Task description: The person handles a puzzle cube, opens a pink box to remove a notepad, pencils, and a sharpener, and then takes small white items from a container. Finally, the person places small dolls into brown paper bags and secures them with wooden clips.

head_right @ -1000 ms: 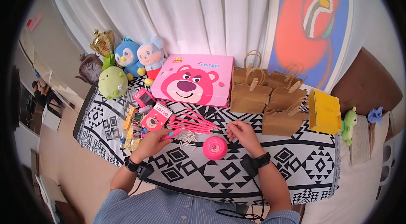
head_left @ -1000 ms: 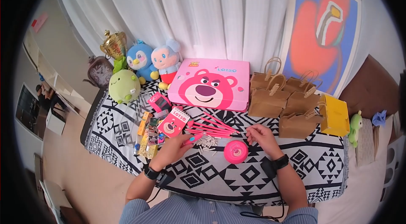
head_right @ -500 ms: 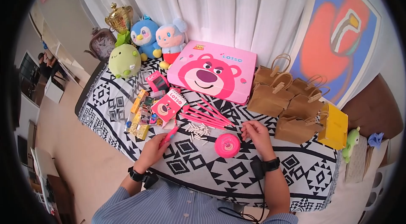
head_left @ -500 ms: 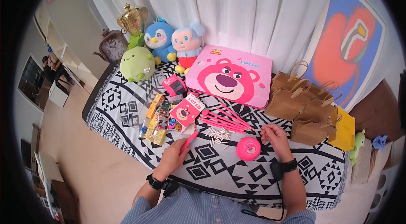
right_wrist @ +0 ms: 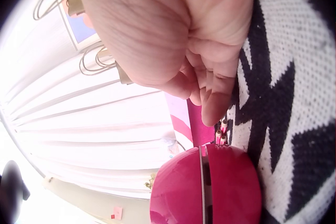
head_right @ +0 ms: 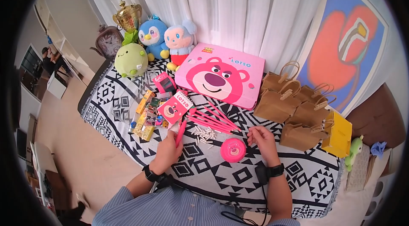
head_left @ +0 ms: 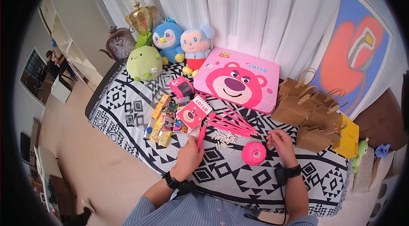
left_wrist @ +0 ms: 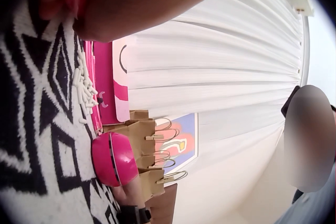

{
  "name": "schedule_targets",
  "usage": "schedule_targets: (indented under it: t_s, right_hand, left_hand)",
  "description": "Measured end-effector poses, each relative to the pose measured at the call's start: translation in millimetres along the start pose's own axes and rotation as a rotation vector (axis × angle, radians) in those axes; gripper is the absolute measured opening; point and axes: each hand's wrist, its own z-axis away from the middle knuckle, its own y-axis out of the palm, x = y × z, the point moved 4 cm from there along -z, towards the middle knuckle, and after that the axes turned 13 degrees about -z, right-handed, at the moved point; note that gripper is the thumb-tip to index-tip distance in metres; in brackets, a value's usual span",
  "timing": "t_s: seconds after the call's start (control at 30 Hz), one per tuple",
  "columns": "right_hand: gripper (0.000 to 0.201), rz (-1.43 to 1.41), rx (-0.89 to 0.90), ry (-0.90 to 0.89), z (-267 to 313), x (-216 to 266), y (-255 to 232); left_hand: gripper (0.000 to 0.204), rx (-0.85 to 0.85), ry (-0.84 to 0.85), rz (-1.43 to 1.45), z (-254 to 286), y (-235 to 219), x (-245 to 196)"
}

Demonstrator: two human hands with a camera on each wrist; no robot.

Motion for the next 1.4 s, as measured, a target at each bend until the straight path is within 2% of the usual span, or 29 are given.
schedule_targets:
  t_s: [0.13, 0.27, 0.37, 0.53, 0.63, 0.77, 0.83, 0.9, 1.0, 1.13, 1.2, 1.23, 1.3, 1.33, 1.4]
  right_hand:
    - [0.019, 0.001, 0.005, -0.004, -0.6, 0.1, 0.2]
    - [0.020, 0.016, 0.012, -0.015, 0.2, -0.7, 0.3]
    - [0.019, 0.015, -0.021, 0.003, -0.6, -0.5, 0.1]
    - [0.020, -0.001, -0.012, 0.000, -0.8, -0.8, 0.1]
    - [0.020, -0.011, -0.009, -0.006, -0.9, -1.0, 0.7]
    - [0.021, -0.009, -0.027, 0.004, -3.8, -4.5, -1.7]
    - [0.022, 0.008, -0.058, -0.001, -1.5, -6.2, -6.3]
    - [0.021, 0.142, -0.017, -0.028, -0.9, 0.0, -5.4]
    - [0.018, 0.264, -0.057, -0.134, 13.1, 36.7, 5.1]
    - [0.017, 0.444, -0.228, -0.252, 55.3, 103.8, 12.0]
    - [0.015, 0.517, -0.465, -0.315, 82.9, 132.5, 0.5]
    - [0.015, 0.521, -0.477, -0.319, 93.1, 138.8, -8.6]
    - [0.014, 0.575, -0.759, -0.425, 114.8, 154.4, -29.4]
    - [0.014, 0.577, -0.769, -0.430, 115.4, 155.3, -31.1]
    - [0.013, 0.700, -0.813, -0.723, 117.5, 168.1, -32.6]
  left_hand:
    - [0.033, -0.012, -0.079, -0.120, -13.1, -11.1, 1.0]
    - [0.036, -0.028, -0.071, -0.164, -18.3, -18.5, -2.4]
    - [0.036, 0.030, 0.038, -0.236, -24.8, -21.4, -6.4]
    - [0.044, -0.034, -0.001, -0.260, -26.4, -20.9, -0.6]
    - [0.045, -0.074, -0.031, -0.170, -21.7, -13.0, 4.0]
    - [0.048, -0.170, -0.097, -0.036, -11.3, -29.7, 1.3]
    - [0.041, -0.227, -0.070, 0.131, -6.4, -38.5, -3.6]
    - [0.031, -0.262, 0.060, 0.286, -3.0, -39.7, -11.7]
    - [0.026, 0.056, 0.142, 0.615, -0.1, -32.6, -20.5]
    - [0.024, 0.205, 0.189, 0.774, -8.1, -15.7, -24.2]
    - [0.022, 0.255, 0.204, 0.869, -10.8, -19.0, -33.9]
    - [0.020, 0.298, 0.227, 0.890, -11.5, -21.6, -38.8]
    - [0.020, 0.339, 0.246, 0.934, -11.2, -18.6, -46.1]
    - [0.020, 0.377, 0.257, 0.972, -10.5, -16.5, -49.7]
    - [0.021, 0.409, 0.297, 0.990, -9.5, -10.4, -55.3]
